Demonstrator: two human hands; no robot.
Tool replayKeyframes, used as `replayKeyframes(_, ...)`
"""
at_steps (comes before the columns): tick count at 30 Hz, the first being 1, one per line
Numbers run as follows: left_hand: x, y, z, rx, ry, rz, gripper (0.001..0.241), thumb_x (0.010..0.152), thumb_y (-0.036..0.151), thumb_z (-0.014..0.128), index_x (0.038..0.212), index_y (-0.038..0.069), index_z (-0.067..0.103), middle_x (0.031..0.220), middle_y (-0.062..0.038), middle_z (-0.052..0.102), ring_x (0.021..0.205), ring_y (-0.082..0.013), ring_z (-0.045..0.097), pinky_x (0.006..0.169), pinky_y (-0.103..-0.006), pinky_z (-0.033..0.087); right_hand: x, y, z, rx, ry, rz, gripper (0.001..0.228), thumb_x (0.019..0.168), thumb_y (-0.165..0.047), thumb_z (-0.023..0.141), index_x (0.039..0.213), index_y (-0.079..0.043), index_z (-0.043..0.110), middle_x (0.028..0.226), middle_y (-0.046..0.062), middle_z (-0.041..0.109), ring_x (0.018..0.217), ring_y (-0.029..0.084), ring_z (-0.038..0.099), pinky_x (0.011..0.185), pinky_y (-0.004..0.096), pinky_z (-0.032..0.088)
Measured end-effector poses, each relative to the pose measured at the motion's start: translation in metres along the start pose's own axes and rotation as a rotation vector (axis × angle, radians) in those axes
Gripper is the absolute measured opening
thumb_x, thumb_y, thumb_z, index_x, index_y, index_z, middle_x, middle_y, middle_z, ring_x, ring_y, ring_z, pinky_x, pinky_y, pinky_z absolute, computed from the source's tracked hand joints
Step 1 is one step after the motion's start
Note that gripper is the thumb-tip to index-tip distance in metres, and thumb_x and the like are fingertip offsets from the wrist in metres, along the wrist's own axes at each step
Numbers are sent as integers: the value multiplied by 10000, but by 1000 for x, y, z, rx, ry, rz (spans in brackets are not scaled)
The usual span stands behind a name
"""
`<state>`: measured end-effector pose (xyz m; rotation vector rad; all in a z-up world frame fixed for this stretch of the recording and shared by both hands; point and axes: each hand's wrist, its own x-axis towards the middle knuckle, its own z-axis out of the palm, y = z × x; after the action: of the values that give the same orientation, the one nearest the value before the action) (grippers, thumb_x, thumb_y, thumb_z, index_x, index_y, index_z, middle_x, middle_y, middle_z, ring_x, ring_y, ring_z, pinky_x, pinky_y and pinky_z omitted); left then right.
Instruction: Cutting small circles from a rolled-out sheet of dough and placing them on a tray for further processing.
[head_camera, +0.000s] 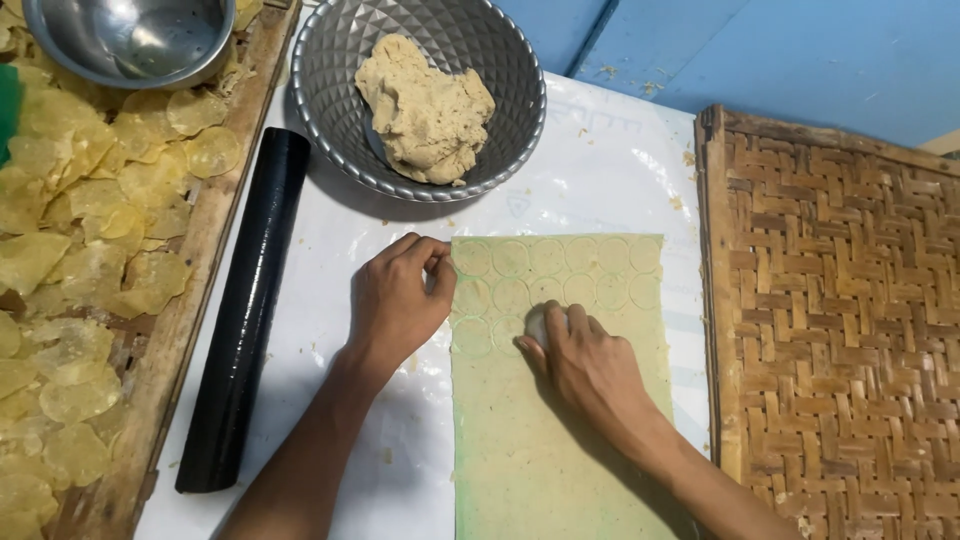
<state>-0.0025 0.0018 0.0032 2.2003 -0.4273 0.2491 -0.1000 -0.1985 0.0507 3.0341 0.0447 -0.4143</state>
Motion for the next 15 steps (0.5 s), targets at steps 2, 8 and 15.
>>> replayKeyframes(2,-1,-2,4,-2,7,0,113,862,140,632,875,104,738,698,-64,651,718,-295,717,630,-423,570,1,8,6,11,6,-34,489,1039,-485,345,1300,-101,498,903,90,603,845,303,722,670,462,612)
replayKeyframes(8,1,-1,3,0,38,17,81,823,103,661,853,90,735,711,-55,683,628,-261,673,572,-391,538,-6,12,-15,378,35,-34,488,997,-481,370,1248,-81,489,920,141,682,720,298,723,573,427,626)
replayKeyframes(15,2,0,4,10,23,-16,61,810,64,678,838,69,731,734,-22,710,547,-195,628,536,-344,508,-28,53,13,431,242,47,512,985,-400,501,1295,2,436,1036,195,677,723,297,723,578,377,664)
